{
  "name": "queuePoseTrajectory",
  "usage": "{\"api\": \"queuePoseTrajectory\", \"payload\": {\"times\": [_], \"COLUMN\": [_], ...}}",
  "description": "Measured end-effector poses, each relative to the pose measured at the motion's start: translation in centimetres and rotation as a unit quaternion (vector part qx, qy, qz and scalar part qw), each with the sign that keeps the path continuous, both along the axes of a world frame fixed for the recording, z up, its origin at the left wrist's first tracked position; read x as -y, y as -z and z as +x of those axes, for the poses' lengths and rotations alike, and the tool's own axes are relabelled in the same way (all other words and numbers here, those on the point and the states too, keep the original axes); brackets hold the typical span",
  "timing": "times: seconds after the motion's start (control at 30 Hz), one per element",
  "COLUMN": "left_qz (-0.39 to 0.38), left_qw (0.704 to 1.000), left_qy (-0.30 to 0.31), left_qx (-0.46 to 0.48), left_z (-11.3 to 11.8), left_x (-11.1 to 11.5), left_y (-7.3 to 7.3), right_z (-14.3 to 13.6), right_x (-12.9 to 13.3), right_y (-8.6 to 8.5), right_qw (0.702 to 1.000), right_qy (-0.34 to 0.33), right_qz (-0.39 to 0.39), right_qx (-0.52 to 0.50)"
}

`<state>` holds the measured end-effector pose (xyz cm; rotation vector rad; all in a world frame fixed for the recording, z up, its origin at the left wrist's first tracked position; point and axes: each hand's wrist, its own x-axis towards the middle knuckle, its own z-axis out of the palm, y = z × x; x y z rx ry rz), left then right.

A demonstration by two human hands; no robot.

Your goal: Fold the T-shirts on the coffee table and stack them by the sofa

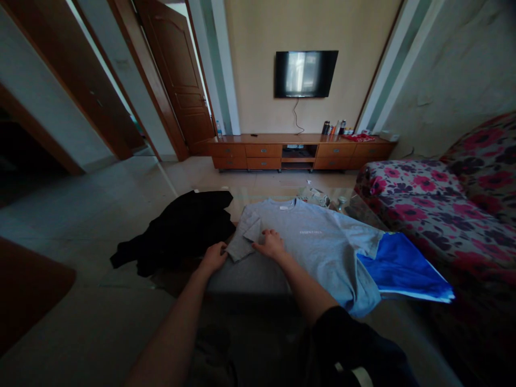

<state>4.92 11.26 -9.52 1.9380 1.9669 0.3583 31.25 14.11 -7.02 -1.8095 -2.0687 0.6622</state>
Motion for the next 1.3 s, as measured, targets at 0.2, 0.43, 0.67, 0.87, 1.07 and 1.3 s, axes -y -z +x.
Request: {"api": "queuePoseTrajectory", "payload": {"times": [0.2, 0.43, 0.67, 0.87, 1.07, 1.3], "left_qz": [0.019, 0.002, -0.01, -0.053, -0.092, -0.147], "left_qw": [0.998, 0.994, 0.995, 0.993, 0.989, 0.975], "left_qy": [-0.054, -0.109, -0.084, -0.1, -0.117, -0.168], "left_qx": [-0.002, -0.033, -0.046, -0.038, -0.02, -0.023], "left_z": [0.5, 0.2, 0.6, 0.8, -0.3, -0.7], "left_x": [-0.1, 0.1, 0.2, -0.1, -0.9, -1.1], "left_y": [0.3, -0.2, -0.9, -1.9, -2.2, -2.7], "right_z": [-3.9, -4.1, -4.8, -7.7, -9.6, -12.6], "right_x": [-0.6, -2.9, -7.4, -14.5, -20.3, -23.0], "right_y": [1.6, 0.8, -0.2, 0.1, 0.8, 1.8], "right_qw": [0.997, 0.964, 0.974, 0.992, 0.995, 0.991], "right_qy": [0.07, 0.227, 0.218, 0.117, 0.054, -0.017], "right_qz": [0.021, 0.045, 0.034, -0.036, -0.053, 0.02], "right_qx": [0.019, -0.127, -0.048, -0.034, -0.066, -0.131]}}
